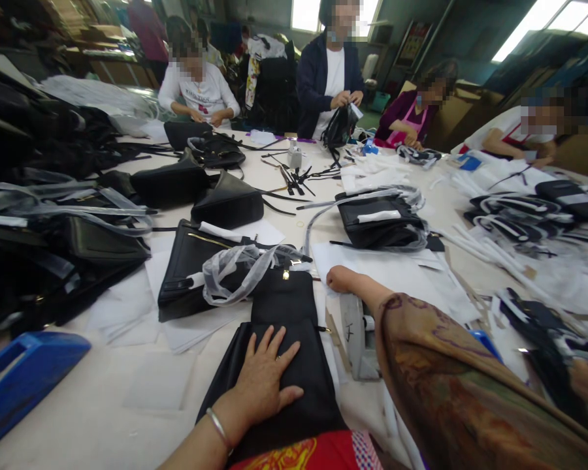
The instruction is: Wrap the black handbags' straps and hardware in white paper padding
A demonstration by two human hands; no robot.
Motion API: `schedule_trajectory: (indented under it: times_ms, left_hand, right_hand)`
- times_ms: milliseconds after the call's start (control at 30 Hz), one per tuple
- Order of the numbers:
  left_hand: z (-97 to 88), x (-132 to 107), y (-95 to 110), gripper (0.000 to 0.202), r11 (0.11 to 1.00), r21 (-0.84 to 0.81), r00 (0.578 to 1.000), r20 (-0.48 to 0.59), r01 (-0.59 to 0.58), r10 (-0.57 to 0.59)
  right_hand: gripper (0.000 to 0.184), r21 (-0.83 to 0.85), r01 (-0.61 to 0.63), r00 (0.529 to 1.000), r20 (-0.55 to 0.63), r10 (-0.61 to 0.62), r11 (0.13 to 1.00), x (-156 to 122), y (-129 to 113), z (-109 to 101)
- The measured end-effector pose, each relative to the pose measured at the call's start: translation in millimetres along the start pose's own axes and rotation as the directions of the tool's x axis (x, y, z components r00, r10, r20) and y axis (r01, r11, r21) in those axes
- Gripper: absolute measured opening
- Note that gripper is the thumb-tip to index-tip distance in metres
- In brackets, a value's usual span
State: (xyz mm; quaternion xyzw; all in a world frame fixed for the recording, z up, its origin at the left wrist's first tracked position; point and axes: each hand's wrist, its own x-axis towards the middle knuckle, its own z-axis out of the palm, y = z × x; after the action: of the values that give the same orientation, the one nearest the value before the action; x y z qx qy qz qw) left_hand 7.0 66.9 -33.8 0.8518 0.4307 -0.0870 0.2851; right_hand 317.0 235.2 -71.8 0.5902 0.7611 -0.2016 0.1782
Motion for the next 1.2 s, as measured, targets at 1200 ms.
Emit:
schedule_trajectory:
  times_ms: [1200]
  left_hand:
    - [-66.7, 124, 38, 0.024, 0.954, -0.275, 0.991, -0.079, -0.122, 0.104]
  right_hand:
    - [0.018, 0.608, 0.031, 0.983, -0.163, 0.087, 0.793, -16, 52, 7]
